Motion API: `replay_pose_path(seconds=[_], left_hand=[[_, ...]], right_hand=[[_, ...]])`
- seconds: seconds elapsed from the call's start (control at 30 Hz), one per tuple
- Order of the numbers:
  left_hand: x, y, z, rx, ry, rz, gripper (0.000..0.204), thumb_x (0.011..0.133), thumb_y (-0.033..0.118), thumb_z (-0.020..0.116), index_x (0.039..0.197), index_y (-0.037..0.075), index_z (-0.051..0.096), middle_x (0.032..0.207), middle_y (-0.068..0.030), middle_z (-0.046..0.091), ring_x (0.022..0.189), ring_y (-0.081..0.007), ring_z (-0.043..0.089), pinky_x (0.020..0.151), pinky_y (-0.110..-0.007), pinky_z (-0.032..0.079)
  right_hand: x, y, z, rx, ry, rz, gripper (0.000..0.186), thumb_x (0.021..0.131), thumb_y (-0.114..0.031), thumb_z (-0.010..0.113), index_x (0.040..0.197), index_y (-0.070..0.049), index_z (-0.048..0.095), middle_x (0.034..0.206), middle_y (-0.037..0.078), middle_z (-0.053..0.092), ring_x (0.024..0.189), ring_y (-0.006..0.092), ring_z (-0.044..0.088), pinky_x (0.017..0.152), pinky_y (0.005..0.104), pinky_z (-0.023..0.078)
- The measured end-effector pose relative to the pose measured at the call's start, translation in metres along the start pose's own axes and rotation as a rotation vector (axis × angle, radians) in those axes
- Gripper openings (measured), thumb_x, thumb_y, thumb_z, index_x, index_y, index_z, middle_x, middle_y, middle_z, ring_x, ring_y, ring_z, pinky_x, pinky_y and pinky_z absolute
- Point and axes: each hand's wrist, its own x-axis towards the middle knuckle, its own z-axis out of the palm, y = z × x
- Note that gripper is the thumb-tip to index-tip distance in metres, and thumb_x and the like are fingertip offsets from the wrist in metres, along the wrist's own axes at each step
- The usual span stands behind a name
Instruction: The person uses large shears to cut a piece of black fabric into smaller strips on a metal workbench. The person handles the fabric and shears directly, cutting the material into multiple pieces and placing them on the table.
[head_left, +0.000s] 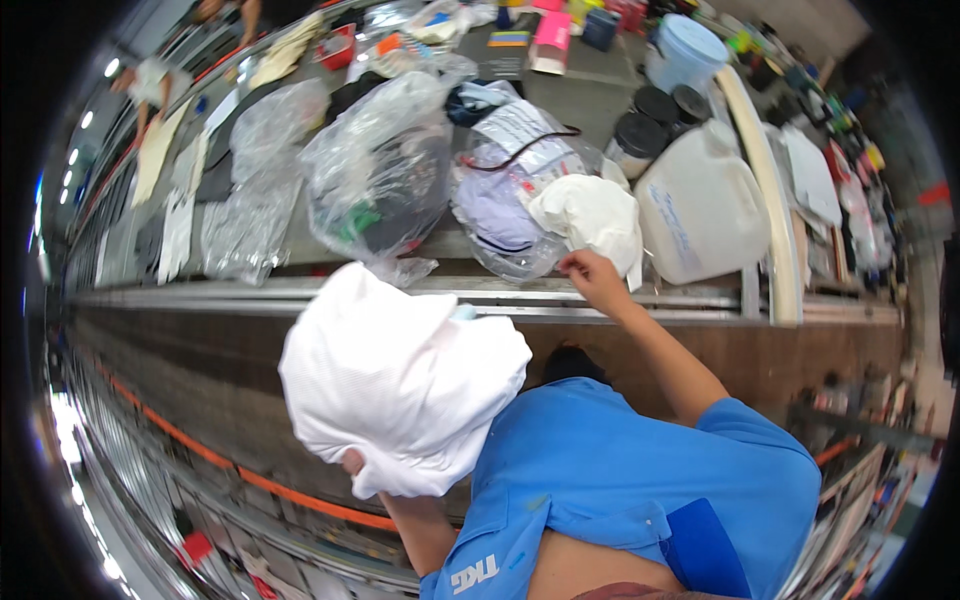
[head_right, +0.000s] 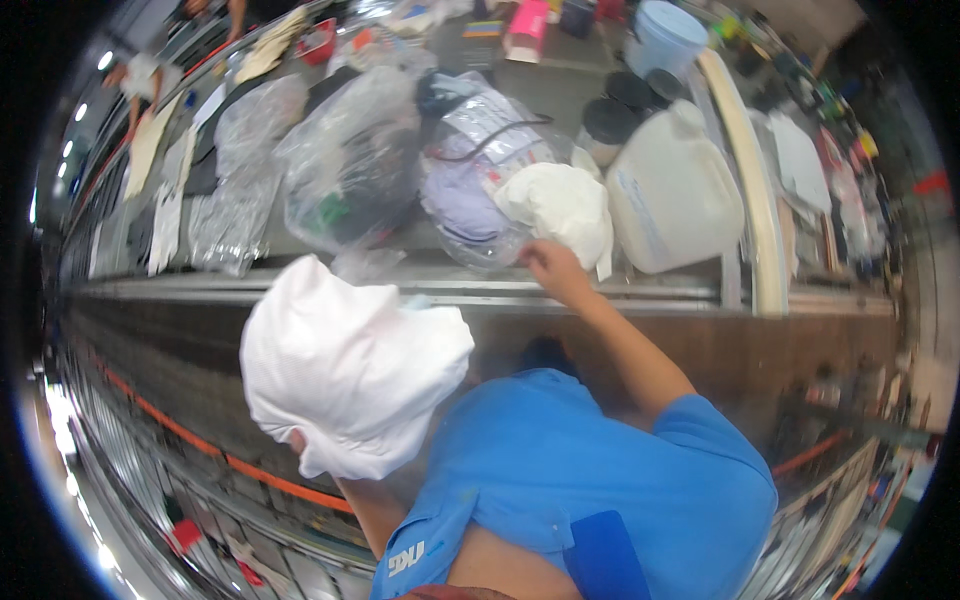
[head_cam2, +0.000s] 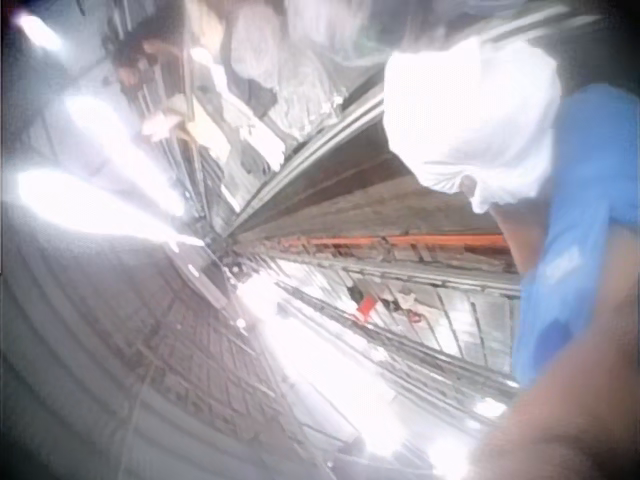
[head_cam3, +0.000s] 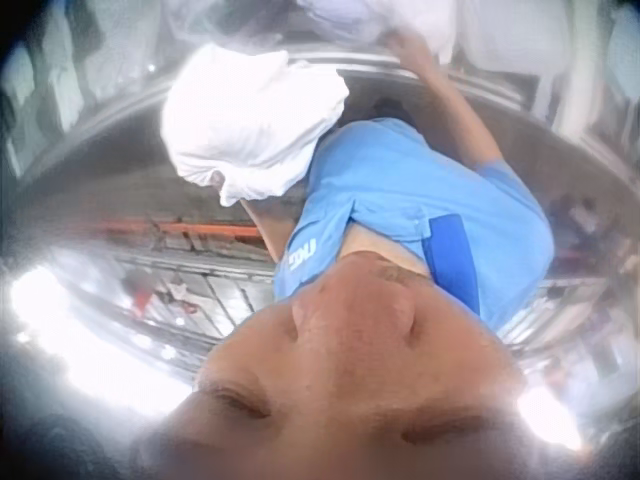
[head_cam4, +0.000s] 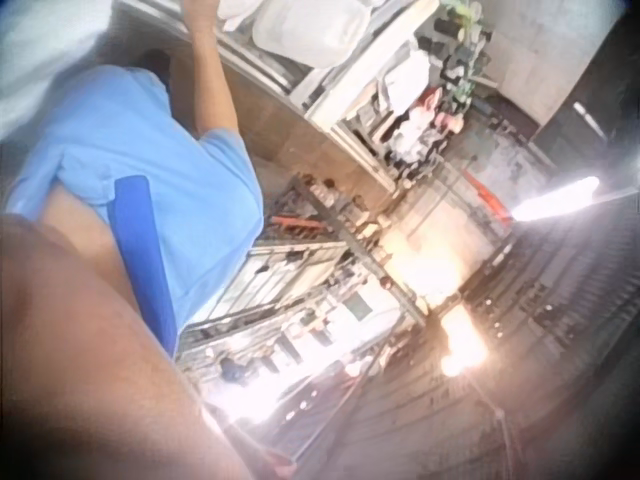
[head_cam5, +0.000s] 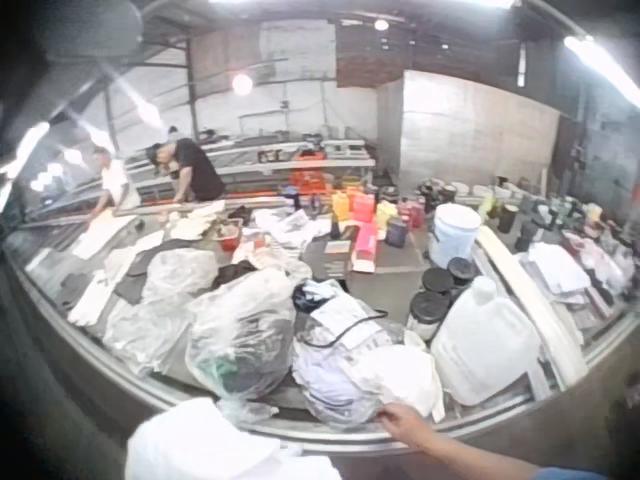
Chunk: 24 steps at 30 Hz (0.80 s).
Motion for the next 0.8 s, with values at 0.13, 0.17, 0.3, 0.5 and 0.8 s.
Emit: replay_pose_path(seconds=[0.13,0.17,0.3,0.5,0.8], left_hand=[[0.043,0.054,0.018,0.15,-0.159,-0.063,0.046,0.085,0.029,0.07,0.124,0.01,0.056,0.104,-0.0037,0.062,0.09,-0.014,0.058,0.074,-0.034,0.049],[0.059,0.061,0.028,0.185,-0.208,-0.079,0.045,0.085,0.029,0.07,0.124,0.01,0.056,0.104,-0.0036,0.062,0.09,-0.0139,0.058,0.073,-0.034,0.049],[0.117,0.067,0.102,0.31,-0.412,-0.182,0.044,0.086,0.028,0.07,0.123,0.011,0.056,0.103,-0.0033,0.062,0.089,-0.0133,0.058,0.072,-0.034,0.049],[0.229,-0.055,0.24,0.499,-0.575,-0.401,0.042,0.086,0.026,0.07,0.123,0.011,0.057,0.102,-0.0027,0.063,0.087,-0.0125,0.058,0.071,-0.033,0.049],[0.203,-0.132,0.202,0.916,-0.412,-0.128,0.038,0.091,0.014,0.065,0.125,0.006,0.051,0.093,0.0,0.054,0.081,-0.0094,0.051,0.066,-0.028,0.045]], right_hand=[[-0.054,-0.02,0.02,0.001,-0.007,0.088,0.016,0.087,-0.007,0.057,0.099,-0.004,0.067,0.096,0.015,0.069,0.091,0.0318,0.067,0.079,0.0399,0.052],[-0.071,-0.02,0.021,-0.019,-0.024,0.124,0.016,0.087,-0.008,0.058,0.099,-0.004,0.067,0.097,0.015,0.069,0.091,0.0322,0.067,0.08,0.0403,0.052],[-0.126,-0.004,0.023,-0.065,-0.136,0.333,0.02,0.087,-0.011,0.059,0.103,-0.005,0.068,0.098,0.015,0.07,0.094,0.0327,0.066,0.083,0.041,0.052],[-0.188,0.084,0.022,0.002,-0.102,0.664,0.027,0.087,-0.018,0.062,0.11,-0.005,0.068,0.1,0.012,0.072,0.092,0.025,0.07,0.082,0.0363,0.054],[-0.445,0.105,0.107,0.429,1.093,1.271,0.018,0.093,-0.015,0.06,0.105,-0.002,0.066,0.095,0.009,0.07,0.076,0.0146,0.066,0.062,0.0289,0.052]])
